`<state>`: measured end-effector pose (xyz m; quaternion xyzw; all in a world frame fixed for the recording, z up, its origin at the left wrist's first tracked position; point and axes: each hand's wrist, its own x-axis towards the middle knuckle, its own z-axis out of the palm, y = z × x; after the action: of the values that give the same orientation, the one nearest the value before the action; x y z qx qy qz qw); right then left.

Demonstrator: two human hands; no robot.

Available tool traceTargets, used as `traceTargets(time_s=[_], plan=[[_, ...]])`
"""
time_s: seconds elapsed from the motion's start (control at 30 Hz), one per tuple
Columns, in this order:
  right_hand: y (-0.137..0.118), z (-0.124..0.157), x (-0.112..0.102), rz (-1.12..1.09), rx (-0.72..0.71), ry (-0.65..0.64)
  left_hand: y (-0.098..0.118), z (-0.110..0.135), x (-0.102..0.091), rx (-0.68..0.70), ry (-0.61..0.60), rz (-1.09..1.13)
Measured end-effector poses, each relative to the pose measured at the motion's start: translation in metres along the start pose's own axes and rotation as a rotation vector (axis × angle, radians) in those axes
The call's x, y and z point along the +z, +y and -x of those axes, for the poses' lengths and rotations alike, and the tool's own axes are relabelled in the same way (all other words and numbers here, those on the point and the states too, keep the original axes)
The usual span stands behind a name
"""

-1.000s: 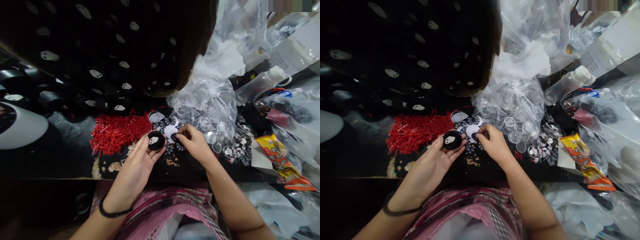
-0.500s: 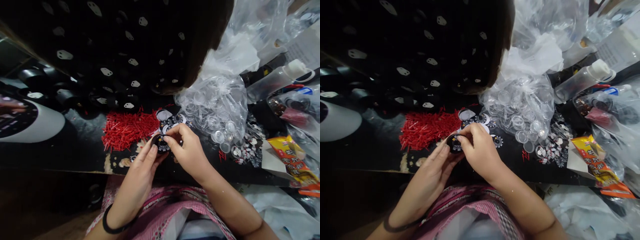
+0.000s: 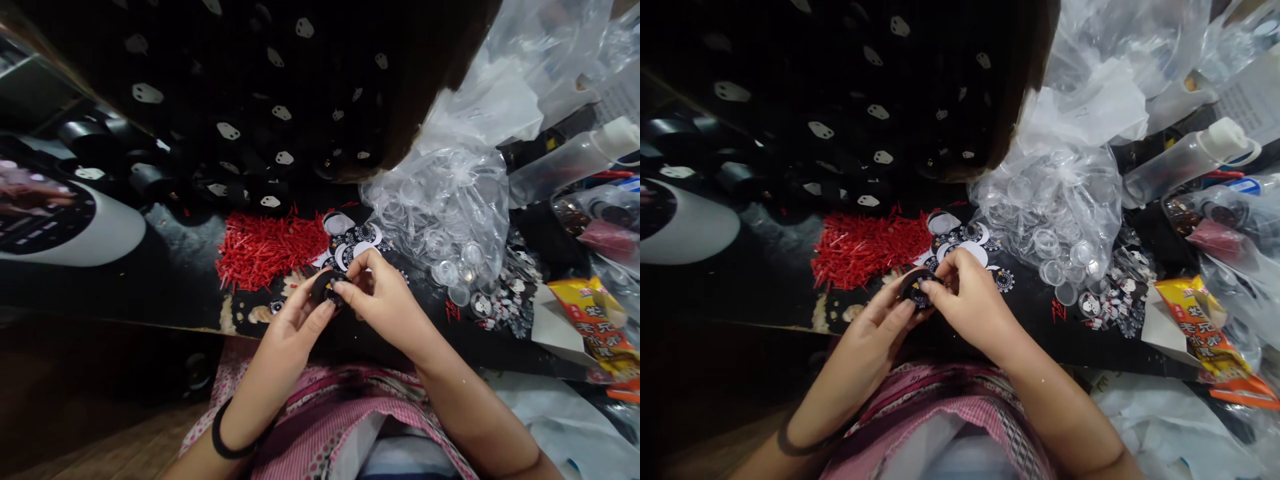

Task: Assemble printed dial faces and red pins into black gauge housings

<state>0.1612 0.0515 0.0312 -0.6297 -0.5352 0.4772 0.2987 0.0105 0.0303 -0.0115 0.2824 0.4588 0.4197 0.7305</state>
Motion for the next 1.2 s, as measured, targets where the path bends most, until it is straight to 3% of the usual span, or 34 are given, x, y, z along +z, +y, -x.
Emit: traceTargets(time_s=[0.2,0.33,0.43,0.53,0.63,0.73,0.83,0.93,1.1,1.2], plan=[[0.001,0.012,0.004,0.105,-0.108,-0.137,-0.004,0.008,-0.016,0.039,0.019,-0.167],[-0.007,0.003,0.019,0.336,-0.252,-0.266,-0.005,0.023,-0.040,0.035,0.195,-0.186],[-0.010,-0.013,0.040,0.743,-0.357,-0.167,0.001,0.028,-0.048,0.053,0.327,0.042],[-0.011,-0.028,0.057,1.003,-0.437,-0.073,0.009,0.029,-0.046,0.066,0.347,0.191],[-0.011,-0.034,0.059,0.939,-0.415,-0.115,0.015,0.027,-0.041,0.033,0.310,0.308],[-0.012,-0.031,0.049,0.656,-0.329,-0.165,0.018,0.019,-0.037,-0.120,0.243,0.456],[-0.010,-0.023,0.038,0.447,-0.349,-0.117,0.020,0.011,-0.030,-0.191,0.220,0.525],[-0.009,-0.016,0.032,0.414,-0.383,-0.064,0.018,0.007,-0.024,-0.092,0.244,0.492],[-0.010,-0.010,0.031,0.578,-0.350,-0.014,0.011,0.012,-0.019,0.133,0.198,0.324],[-0.013,-0.007,0.029,0.471,-0.380,-0.018,0.012,0.012,-0.018,0.196,0.244,0.276]])
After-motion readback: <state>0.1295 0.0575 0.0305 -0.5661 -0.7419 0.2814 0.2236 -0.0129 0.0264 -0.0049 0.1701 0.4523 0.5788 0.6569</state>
